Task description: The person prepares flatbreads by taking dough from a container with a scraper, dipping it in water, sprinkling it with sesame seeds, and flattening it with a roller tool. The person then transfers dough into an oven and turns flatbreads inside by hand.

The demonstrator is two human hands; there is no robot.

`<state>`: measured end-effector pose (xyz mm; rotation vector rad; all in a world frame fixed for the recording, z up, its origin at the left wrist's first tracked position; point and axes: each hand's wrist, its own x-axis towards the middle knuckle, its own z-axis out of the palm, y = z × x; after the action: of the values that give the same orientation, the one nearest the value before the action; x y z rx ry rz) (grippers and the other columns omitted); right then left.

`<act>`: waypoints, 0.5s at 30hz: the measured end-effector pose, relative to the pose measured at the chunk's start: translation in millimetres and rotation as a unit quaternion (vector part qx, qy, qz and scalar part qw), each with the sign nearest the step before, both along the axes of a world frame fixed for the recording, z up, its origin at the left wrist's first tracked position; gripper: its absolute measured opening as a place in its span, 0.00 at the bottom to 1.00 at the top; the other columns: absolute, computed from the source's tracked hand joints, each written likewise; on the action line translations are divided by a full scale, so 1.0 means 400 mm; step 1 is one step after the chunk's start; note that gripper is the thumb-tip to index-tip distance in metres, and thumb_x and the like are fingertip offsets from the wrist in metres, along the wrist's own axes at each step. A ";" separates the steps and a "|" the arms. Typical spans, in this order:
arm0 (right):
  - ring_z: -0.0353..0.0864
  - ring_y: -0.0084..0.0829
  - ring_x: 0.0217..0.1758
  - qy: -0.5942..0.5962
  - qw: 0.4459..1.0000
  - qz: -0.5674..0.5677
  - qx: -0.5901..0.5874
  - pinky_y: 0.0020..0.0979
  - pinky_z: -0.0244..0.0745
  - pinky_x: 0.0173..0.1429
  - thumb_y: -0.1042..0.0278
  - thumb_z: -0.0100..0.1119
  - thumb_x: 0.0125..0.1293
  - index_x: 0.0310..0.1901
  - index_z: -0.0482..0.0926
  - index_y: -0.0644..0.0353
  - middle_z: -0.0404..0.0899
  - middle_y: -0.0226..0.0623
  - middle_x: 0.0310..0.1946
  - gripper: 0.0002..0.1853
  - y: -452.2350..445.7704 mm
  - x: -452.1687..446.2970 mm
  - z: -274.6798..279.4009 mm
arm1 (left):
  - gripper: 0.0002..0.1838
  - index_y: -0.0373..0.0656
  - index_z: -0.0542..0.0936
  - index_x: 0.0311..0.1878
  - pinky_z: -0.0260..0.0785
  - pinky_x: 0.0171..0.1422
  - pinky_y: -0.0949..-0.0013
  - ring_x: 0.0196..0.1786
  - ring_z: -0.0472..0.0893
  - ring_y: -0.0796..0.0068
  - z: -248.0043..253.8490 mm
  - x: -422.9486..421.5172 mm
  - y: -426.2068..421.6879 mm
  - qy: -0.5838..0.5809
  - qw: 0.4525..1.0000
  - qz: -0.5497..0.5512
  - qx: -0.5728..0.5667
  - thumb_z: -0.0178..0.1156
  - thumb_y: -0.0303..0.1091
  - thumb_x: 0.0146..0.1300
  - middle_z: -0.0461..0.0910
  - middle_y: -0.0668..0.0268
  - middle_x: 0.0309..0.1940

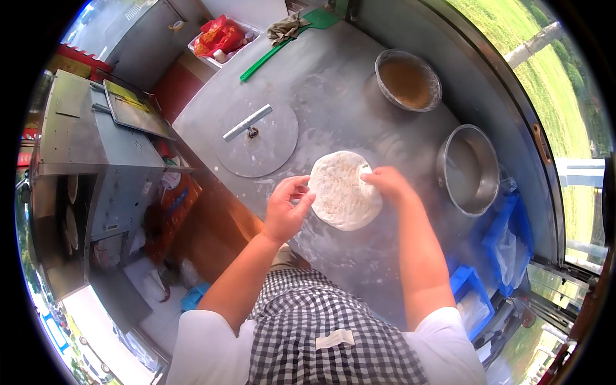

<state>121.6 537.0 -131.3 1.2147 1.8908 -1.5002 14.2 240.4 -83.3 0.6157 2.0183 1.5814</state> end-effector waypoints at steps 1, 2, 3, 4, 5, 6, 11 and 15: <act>0.83 0.26 0.37 0.035 0.999 0.010 0.004 0.34 0.79 0.45 0.60 0.70 0.66 0.45 0.89 0.66 0.89 0.35 0.36 0.16 -0.017 -0.006 0.006 | 0.20 0.36 0.81 0.66 0.79 0.62 0.67 0.56 0.86 0.71 -0.020 0.032 0.022 -0.080 0.997 -0.007 0.004 0.67 0.27 0.73 0.85 0.60 0.59; 0.84 0.27 0.37 0.071 0.997 0.020 0.007 0.35 0.79 0.46 0.60 0.69 0.66 0.46 0.89 0.66 0.89 0.36 0.36 0.16 -0.045 -0.014 0.025 | 0.19 0.36 0.81 0.66 0.79 0.62 0.67 0.56 0.86 0.71 -0.042 0.062 0.040 -0.161 0.987 -0.013 0.008 0.66 0.27 0.74 0.86 0.61 0.58; 0.85 0.28 0.37 0.106 0.994 0.032 0.009 0.35 0.80 0.46 0.61 0.69 0.66 0.46 0.89 0.67 0.90 0.37 0.36 0.16 -0.077 -0.023 0.044 | 0.19 0.36 0.81 0.66 0.80 0.62 0.67 0.55 0.86 0.71 -0.064 0.086 0.058 -0.234 0.972 0.018 0.021 0.66 0.28 0.75 0.86 0.61 0.56; 0.87 0.31 0.39 0.135 0.989 0.053 0.009 0.37 0.81 0.48 0.63 0.67 0.66 0.46 0.88 0.69 0.91 0.41 0.37 0.16 -0.118 -0.029 0.073 | 0.18 0.36 0.81 0.66 0.80 0.61 0.67 0.55 0.86 0.71 -0.088 0.104 0.077 -0.306 0.950 0.049 0.034 0.65 0.29 0.76 0.87 0.62 0.55; 0.89 0.35 0.41 0.163 0.981 0.093 0.044 0.40 0.82 0.49 0.63 0.64 0.67 0.46 0.86 0.70 0.90 0.48 0.37 0.16 -0.168 -0.035 0.116 | 0.18 0.36 0.81 0.66 0.80 0.61 0.67 0.54 0.86 0.71 -0.116 0.120 0.090 -0.377 0.922 0.080 0.048 0.64 0.30 0.77 0.87 0.62 0.54; 0.90 0.42 0.43 0.144 0.978 0.133 0.068 0.43 0.82 0.49 0.62 0.62 0.68 0.44 0.85 0.69 0.89 0.53 0.37 0.15 -0.220 -0.036 0.174 | 0.18 0.37 0.80 0.67 0.82 0.59 0.62 0.56 0.86 0.68 -0.153 0.137 0.094 -0.429 0.894 0.116 0.058 0.60 0.28 0.78 0.86 0.61 0.55; 0.87 0.60 0.42 0.179 0.936 0.283 0.107 0.54 0.80 0.47 0.58 0.60 0.75 0.42 0.80 0.64 0.87 0.56 0.35 0.15 -0.429 0.056 0.304 | 0.21 0.46 0.79 0.71 0.81 0.63 0.50 0.58 0.86 0.56 -0.169 0.186 0.045 -0.625 0.697 0.196 0.292 0.50 0.41 0.83 0.86 0.60 0.57; 0.87 0.59 0.42 0.190 0.915 0.347 0.082 0.55 0.80 0.47 0.57 0.58 0.78 0.44 0.80 0.64 0.86 0.55 0.34 0.15 -0.485 0.092 0.352 | 0.26 0.45 0.76 0.72 0.79 0.66 0.49 0.64 0.82 0.53 -0.330 0.214 -0.008 -0.664 0.653 0.160 0.327 0.47 0.49 0.83 0.81 0.55 0.64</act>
<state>158.5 342.8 9.5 0.2187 2.3839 -1.2375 99.9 237.1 -215.2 -0.6693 0.3992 1.9735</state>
